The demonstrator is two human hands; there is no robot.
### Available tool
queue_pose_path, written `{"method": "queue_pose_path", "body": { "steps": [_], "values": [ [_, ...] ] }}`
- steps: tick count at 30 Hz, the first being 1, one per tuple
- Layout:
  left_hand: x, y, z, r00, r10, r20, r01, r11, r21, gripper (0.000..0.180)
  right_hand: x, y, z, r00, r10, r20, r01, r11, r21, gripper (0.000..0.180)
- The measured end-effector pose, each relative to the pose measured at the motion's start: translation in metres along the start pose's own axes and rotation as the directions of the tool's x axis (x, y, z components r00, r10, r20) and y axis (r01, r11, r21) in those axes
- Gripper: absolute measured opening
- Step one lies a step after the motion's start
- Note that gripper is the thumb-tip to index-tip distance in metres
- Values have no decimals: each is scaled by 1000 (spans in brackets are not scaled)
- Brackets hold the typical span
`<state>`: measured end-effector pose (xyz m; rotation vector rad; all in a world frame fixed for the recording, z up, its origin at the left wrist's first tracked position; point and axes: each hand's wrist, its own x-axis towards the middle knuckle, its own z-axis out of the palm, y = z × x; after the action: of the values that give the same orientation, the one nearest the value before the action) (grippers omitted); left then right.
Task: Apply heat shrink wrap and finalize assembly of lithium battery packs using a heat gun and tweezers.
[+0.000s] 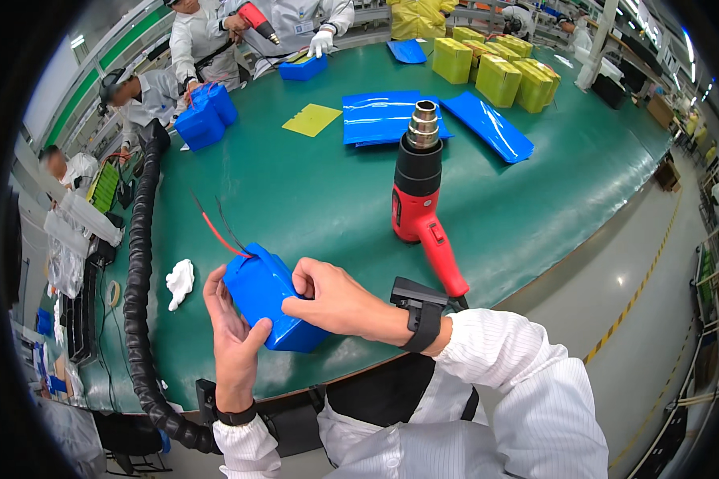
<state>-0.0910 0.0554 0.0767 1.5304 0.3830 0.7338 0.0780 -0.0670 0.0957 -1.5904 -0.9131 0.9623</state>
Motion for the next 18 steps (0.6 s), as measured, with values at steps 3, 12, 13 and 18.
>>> {"method": "queue_pose_path", "body": {
  "steps": [3, 12, 13, 18],
  "values": [
    [-1, -2, 4, 999, 32, -17, -32, 999, -32, 89, 3, 4, 7, 996, -70, -55, 71, 997, 19, 32],
    [-22, -16, 35, 956, 35, -291, -69, 992, -107, 74, -39, 11, 26, 944, -236, -229, 146, 925, -350, 58],
    [-27, -19, 42, 927, 69, -368, -100, 993, -64, 73, -42, 10, 25, 952, -191, -240, 107, 940, -324, 59],
    [-42, -26, 59, 835, 132, -535, -153, 988, 4, 56, -43, 3, 24, 977, 72, -201, -87, 994, -69, 62]
  ]
}}
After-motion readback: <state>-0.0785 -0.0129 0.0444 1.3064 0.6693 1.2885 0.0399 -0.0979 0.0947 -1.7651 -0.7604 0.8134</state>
